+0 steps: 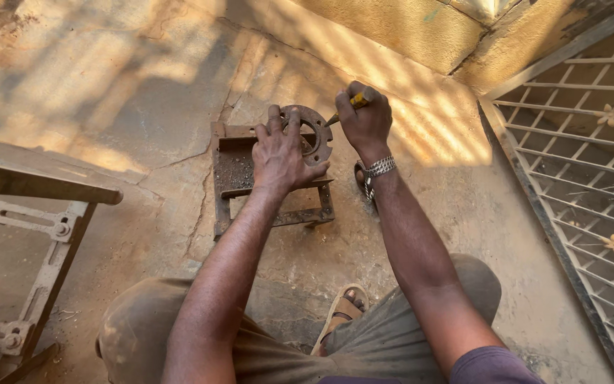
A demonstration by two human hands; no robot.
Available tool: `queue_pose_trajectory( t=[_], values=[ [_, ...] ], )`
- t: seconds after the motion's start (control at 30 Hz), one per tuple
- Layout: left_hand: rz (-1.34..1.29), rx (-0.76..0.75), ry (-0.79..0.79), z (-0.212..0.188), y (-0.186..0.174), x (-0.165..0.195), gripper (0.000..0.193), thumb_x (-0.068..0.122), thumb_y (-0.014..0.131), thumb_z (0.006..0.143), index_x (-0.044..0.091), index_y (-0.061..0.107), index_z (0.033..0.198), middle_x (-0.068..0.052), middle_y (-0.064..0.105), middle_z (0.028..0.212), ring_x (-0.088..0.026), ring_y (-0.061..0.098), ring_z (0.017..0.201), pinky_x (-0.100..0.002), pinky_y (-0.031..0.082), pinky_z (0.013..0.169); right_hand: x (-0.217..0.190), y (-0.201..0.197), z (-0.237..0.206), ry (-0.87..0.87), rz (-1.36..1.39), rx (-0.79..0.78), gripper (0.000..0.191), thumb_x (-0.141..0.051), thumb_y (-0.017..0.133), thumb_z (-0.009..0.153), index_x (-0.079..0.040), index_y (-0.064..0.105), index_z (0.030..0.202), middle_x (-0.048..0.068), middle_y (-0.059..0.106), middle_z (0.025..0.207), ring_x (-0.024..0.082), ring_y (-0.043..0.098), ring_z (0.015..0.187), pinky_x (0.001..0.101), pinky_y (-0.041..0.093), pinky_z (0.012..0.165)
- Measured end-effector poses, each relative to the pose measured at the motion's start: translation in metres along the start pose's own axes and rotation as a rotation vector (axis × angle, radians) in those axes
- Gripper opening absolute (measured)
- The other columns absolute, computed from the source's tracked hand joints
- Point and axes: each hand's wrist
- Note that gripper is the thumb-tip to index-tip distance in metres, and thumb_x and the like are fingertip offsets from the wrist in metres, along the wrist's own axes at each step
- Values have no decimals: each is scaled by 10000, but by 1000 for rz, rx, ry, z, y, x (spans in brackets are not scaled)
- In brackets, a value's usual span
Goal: The person sits on the ground holding a rusty cast-iron flange mounted on a metal bracket and uses a yellow-handled hand tool to scrape and work around the flange's bolt holes and edges, repositioning the part by hand as they work around it.
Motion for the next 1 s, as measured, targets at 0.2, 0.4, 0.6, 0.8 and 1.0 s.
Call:
queue_pose_trajectory(
  t=[0.2, 0.4, 0.6, 0.8, 1.0],
  values=[
    [-28, -2, -12, 4, 0, -4, 1277, 811, 781, 659, 107, 268, 1593, -301, 202, 1588, -394, 471, 1173, -414, 604, 722, 0, 4, 1, 38, 16, -82, 342, -334, 671, 974, -108, 574, 736, 34, 581, 595, 160, 588, 550, 365, 456, 514],
    [34, 45, -2, 3, 3, -2, 1270, 850, 763, 679, 95, 301, 1590, -309, 261, 1557, -402, 485, 1165, -398, 603, 713, -8, 3, -1, 48, 134, -63, 356, -315, 649, 1016, -96, 528, 762, 49, 564, 618, 195, 571, 576, 373, 456, 554],
    [12, 26, -6, 1, 0, -2, 1265, 823, 776, 660, 97, 312, 1586, -283, 258, 1547, -386, 482, 1153, -403, 600, 723, -11, -3, -2, -6, 240, 74, 365, -336, 658, 1028, -107, 554, 764, 50, 583, 637, 198, 571, 584, 363, 456, 553],
    [0, 13, -6, 3, 1, -1, 1267, 826, 780, 660, 101, 302, 1582, -289, 220, 1554, -417, 441, 1197, -427, 601, 731, -11, -3, -3, 21, 192, -2, 359, -353, 671, 1009, -107, 572, 767, 54, 571, 632, 178, 548, 584, 387, 432, 544],
    [-6, 28, 16, 0, -1, 1, 1255, 798, 787, 668, 94, 298, 1585, -296, 225, 1553, -388, 473, 1135, -418, 597, 709, -9, -2, -4, 81, -32, -106, 324, -367, 635, 964, -135, 588, 744, 9, 635, 611, 131, 607, 557, 376, 473, 543]
  ],
)
Point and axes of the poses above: each hand's wrist, its own z-axis towards the middle knuckle, its own y-axis out of the palm, x = y × z
